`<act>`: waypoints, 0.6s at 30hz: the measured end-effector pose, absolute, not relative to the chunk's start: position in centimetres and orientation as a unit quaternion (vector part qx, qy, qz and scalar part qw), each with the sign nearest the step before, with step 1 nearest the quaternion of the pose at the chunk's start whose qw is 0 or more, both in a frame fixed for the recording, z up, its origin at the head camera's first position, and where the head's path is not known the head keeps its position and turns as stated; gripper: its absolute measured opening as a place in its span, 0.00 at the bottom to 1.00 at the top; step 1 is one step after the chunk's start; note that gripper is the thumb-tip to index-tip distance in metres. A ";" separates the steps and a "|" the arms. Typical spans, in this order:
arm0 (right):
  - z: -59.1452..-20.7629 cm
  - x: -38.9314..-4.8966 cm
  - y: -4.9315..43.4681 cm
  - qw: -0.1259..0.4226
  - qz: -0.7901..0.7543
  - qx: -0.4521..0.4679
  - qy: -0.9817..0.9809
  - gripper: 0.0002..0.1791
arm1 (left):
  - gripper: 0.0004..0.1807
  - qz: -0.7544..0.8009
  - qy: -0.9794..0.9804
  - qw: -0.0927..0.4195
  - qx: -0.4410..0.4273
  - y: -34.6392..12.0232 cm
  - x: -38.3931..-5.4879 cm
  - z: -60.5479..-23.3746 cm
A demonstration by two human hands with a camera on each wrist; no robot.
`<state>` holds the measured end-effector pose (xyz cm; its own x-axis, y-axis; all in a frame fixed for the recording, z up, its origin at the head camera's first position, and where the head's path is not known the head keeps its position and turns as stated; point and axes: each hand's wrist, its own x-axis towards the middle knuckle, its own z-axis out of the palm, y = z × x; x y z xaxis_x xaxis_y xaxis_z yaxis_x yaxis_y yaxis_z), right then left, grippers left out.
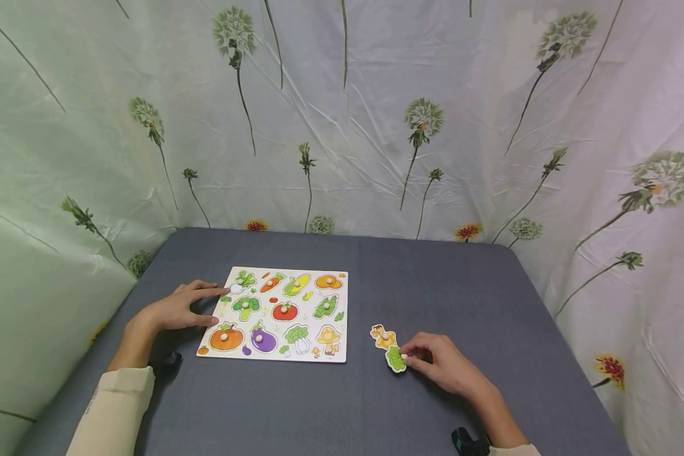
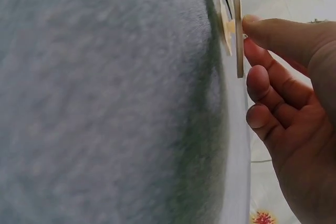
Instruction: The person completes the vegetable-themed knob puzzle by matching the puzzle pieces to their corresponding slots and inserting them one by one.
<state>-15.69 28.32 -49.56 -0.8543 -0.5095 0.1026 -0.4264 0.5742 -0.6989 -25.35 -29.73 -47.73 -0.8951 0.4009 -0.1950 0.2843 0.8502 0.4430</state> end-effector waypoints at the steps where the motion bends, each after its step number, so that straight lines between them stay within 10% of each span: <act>1: -49.4 -15.7 28.2 0.054 -0.377 -0.257 0.888 0.06 | 0.44 0.206 0.951 0.141 0.181 -29.7 -25.4 -47.7; 18: -48.5 -16.9 25.4 -0.004 -0.377 -0.232 0.897 0.04 | 0.44 0.208 0.953 0.144 0.169 -29.6 -25.3 -47.7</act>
